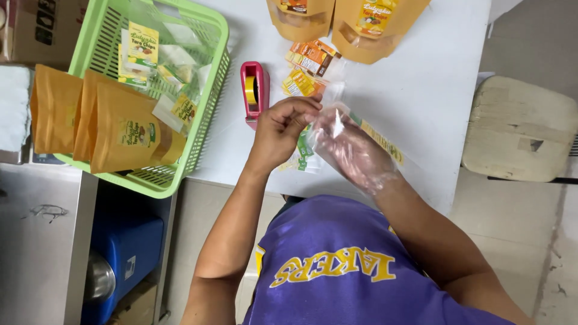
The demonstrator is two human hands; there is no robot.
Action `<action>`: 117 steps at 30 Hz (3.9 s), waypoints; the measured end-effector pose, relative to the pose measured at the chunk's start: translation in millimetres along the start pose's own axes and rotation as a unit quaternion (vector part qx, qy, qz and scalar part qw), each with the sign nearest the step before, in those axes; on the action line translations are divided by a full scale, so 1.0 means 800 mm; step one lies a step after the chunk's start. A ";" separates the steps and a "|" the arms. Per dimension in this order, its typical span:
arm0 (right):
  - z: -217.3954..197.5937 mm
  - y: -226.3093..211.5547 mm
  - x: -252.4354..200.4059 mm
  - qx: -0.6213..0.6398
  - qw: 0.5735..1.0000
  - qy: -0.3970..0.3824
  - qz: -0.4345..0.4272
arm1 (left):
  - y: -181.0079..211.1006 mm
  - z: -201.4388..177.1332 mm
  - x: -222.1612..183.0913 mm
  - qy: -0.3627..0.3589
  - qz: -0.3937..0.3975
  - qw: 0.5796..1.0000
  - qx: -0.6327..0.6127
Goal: Packing small sachets into plastic bags and applying labels at a workstation
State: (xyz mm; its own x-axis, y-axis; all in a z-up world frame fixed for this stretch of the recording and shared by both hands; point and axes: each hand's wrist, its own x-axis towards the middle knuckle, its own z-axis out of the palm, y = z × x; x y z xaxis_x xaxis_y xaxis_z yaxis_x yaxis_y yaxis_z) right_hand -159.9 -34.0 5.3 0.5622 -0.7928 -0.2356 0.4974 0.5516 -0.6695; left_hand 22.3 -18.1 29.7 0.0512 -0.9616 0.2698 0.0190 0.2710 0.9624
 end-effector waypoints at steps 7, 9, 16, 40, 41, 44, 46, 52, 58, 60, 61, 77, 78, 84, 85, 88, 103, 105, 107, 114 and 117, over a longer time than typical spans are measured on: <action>0.009 0.002 -0.014 0.044 0.998 0.021 0.025 | 0.003 -0.016 0.008 -0.034 -0.022 0.999 0.027; 0.013 -0.001 -0.013 -0.040 0.997 0.034 0.047 | 0.005 -0.019 0.008 -0.060 -0.142 0.987 -0.051; -0.033 0.019 0.002 0.044 0.994 0.082 0.051 | 0.020 -0.021 0.009 -0.100 -0.002 0.995 -0.003; 0.000 -0.014 -0.024 -0.140 0.989 0.033 -0.017 | 0.019 -0.006 0.015 -0.102 -0.002 0.990 0.096; 0.001 -0.020 -0.021 -0.211 0.974 -0.007 -0.086 | 0.017 -0.004 0.014 -0.084 0.015 0.989 0.120; 0.001 -0.021 -0.009 -0.290 0.938 -0.066 -0.179 | 0.011 0.001 0.004 -0.065 0.039 0.987 0.144; -0.004 -0.022 -0.003 -0.301 0.928 -0.090 -0.201 | 0.009 0.005 -0.002 -0.059 0.044 0.986 0.146; -0.041 -0.015 0.002 -0.350 0.914 -0.122 -0.164 | -0.031 0.004 -0.023 -0.041 0.051 0.990 0.125; -0.041 -0.002 0.007 -0.411 0.907 -0.072 -0.064 | -0.165 -0.078 -0.051 0.072 -0.174 0.982 0.034; -0.024 -0.013 -0.002 -0.413 0.909 -0.028 -0.047 | -0.207 -0.122 -0.062 0.206 -0.333 0.882 0.262; -0.033 -0.007 -0.001 -0.416 0.908 -0.025 -0.044 | -0.252 -0.144 -0.072 0.205 -0.335 0.883 0.258; -0.051 0.024 -0.006 -0.439 0.892 0.101 0.032 | -0.333 -0.173 -0.116 0.328 -0.373 0.859 -0.122; -0.049 0.025 -0.007 -0.435 0.895 0.097 0.027 | -0.343 -0.170 -0.125 0.331 -0.372 0.859 -0.117; -0.045 0.020 0.005 -0.452 0.890 0.058 0.011 | -0.326 -0.152 -0.124 0.385 -0.381 0.829 -0.137; -0.039 0.019 0.005 -0.453 0.889 0.059 0.011 | -0.328 -0.148 -0.122 0.384 -0.381 0.829 -0.138; -0.030 0.015 0.006 -0.462 0.885 0.059 0.006 | -0.341 -0.137 -0.120 0.410 -0.376 0.812 -0.176; -0.008 0.002 0.009 -0.457 0.889 0.018 0.003 | -0.372 -0.106 -0.148 0.438 -0.318 0.835 -0.099; -0.014 0.001 0.007 -0.458 0.889 0.004 0.006 | -0.367 -0.105 -0.150 0.428 -0.310 0.844 -0.085; -0.017 0.002 0.006 -0.460 0.888 0.004 0.000 | -0.404 -0.118 -0.162 0.444 -0.338 0.828 -0.049; -0.032 -0.010 -0.010 -0.592 0.775 -0.128 -0.180 | -0.332 -0.128 -0.144 0.371 -0.386 0.840 -0.087; -0.037 -0.012 -0.022 -0.546 0.806 -0.142 -0.179 | -0.209 -0.132 -0.094 0.156 -0.324 0.930 -0.082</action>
State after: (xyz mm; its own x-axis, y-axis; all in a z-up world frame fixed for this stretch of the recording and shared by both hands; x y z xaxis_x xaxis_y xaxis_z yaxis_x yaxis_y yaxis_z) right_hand -193.9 -33.1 -4.9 0.7175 -0.6736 0.1775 -0.1287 -0.3787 -0.9165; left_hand 120.5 13.8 -155.3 0.2624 -0.8732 -0.4108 0.2963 -0.3322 0.8955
